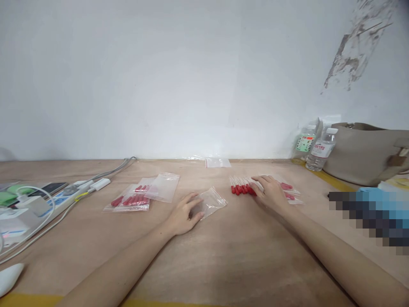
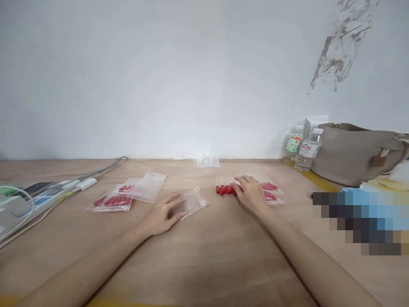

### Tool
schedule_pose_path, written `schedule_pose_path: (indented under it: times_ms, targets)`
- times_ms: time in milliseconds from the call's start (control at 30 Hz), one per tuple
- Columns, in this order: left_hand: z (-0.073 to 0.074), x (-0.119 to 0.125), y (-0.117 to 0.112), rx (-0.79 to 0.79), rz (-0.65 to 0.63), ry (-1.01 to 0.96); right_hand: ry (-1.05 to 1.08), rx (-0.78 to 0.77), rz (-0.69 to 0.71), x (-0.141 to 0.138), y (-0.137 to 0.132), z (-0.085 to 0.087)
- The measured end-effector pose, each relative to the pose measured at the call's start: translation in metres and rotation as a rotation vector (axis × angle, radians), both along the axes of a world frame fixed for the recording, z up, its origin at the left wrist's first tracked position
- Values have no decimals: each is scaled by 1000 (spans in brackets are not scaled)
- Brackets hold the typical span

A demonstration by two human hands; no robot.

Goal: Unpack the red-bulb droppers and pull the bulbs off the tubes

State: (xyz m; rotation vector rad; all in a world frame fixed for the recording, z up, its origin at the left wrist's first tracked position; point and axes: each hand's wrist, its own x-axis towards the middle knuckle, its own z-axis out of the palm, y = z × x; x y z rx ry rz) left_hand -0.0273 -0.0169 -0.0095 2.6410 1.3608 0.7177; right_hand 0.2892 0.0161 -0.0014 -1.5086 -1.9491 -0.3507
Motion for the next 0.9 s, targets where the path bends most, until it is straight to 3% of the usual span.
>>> schedule_pose_path:
  times_ms: [133,233,300,567,733,800,900]
  targets:
    - [3,2,0,-70,-158,20,66,-46,219,-36,-23,2]
    - [2,2,1,-126,-164,71,-97,-145,458,-67,-45,-1]
    - [1,2,1,-140,-136,82,-146,-200,518,-80,-55,-3]
    - [2,4,-2,-122,-99,87,-113,-285,422,-74,-50,-11]
    - [1,3,8,-100,80,-142,-108,-267,466,-78,-54,-12]
    - [3,-1,14,-168,150,-197,-80,-223,394,-77,-50,-10]
    - [10,-9,16,-321,176,-210,46,-146,147,-58,-32,0]
